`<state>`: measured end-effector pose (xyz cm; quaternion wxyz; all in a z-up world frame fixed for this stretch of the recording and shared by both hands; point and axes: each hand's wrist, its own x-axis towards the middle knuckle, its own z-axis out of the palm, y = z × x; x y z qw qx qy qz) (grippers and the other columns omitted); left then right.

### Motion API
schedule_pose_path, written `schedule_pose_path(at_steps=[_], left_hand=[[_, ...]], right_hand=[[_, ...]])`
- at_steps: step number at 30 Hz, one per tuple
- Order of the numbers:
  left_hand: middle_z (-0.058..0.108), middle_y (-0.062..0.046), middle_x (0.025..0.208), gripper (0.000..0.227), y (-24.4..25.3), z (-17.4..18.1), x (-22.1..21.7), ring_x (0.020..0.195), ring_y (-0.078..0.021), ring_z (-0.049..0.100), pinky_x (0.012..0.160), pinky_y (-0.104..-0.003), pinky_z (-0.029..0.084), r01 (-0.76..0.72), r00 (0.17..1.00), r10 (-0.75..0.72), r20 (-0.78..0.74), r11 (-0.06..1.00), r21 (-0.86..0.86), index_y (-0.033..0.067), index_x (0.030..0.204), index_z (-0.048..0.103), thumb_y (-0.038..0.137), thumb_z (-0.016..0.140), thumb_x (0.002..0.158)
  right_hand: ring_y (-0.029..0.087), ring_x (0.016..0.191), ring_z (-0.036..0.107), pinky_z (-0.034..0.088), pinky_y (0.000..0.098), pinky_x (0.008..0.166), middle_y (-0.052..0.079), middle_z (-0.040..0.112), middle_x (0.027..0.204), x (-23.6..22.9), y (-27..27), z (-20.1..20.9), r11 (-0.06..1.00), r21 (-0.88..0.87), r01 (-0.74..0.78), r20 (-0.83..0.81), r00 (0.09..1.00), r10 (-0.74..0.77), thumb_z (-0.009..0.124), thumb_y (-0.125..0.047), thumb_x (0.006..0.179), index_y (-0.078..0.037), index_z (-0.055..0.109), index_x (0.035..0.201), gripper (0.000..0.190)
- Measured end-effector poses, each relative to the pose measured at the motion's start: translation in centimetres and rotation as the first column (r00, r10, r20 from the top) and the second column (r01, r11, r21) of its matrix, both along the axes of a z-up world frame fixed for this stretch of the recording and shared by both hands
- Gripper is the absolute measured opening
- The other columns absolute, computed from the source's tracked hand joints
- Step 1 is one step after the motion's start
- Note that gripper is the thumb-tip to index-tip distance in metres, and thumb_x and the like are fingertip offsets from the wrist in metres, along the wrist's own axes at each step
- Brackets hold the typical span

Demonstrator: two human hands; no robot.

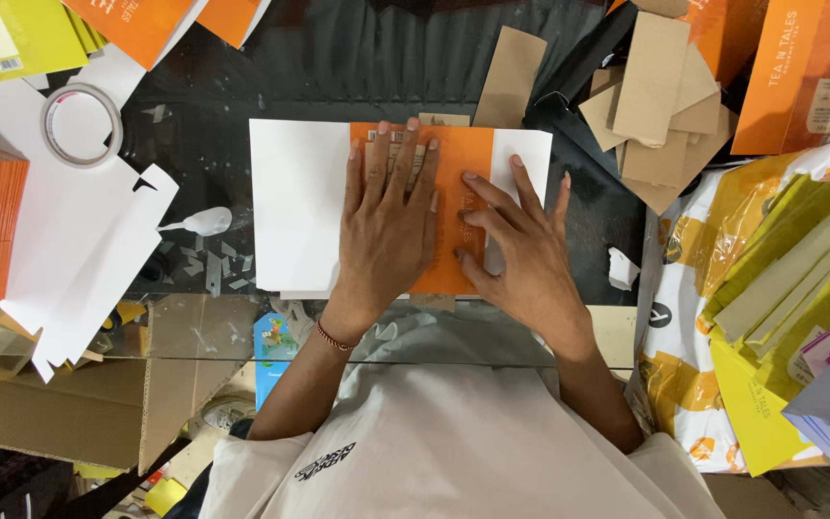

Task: The person repeatedly applies glue to the spine of orange paper sheets using a small white bottle, presses them onto a white backing sheet, and stacks the finished units. The person handles orange paper sheets, a white backing sheet, and a glue bottle throughout the clip.

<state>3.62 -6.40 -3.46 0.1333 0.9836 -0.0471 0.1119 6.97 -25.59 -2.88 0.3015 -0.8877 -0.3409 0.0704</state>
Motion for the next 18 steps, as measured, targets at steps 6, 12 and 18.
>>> schedule_pose_path(at_steps=[6,12,18], left_hand=[[0.042,-0.016,0.161,0.044,-0.27,0.05,0.18,0.150,-0.0399,0.035,0.125,-0.055,0.029,-0.025,1.000,0.024,0.017,0.999,0.026,0.0058,0.149,0.057,0.021,0.054,0.108],[0.047,-0.015,0.157,0.042,-0.59,0.01,0.36,0.148,-0.0386,0.039,0.124,-0.056,0.030,-0.053,0.997,0.048,0.056,0.994,0.099,0.0092,0.143,0.065,0.019,0.062,0.103],[0.045,-0.013,0.158,0.041,-0.71,0.54,-0.18,0.148,-0.0382,0.038,0.123,-0.058,0.030,-0.049,0.999,0.046,0.026,0.993,0.107,0.0127,0.145,0.062,0.021,0.061,0.105]], right_hand=[[0.038,0.157,0.025,0.005,0.0819,0.116,-0.001,0.052,0.155,0.12,0.05,-0.20,1.000,-0.017,-0.003,0.019,1.000,0.004,0.076,-0.022,0.087,-0.015,0.062,0.108,0.026],[0.037,0.157,0.022,0.003,0.0809,0.116,0.001,0.053,0.155,0.03,0.07,-0.05,1.000,-0.013,-0.002,-0.002,1.000,0.002,0.074,-0.019,0.089,-0.013,0.063,0.106,0.021],[0.038,0.157,0.023,0.004,0.0810,0.116,0.002,0.052,0.156,0.08,-0.01,-0.26,1.000,-0.018,-0.002,0.002,1.000,0.003,0.074,-0.017,0.085,-0.013,0.063,0.107,0.025]])
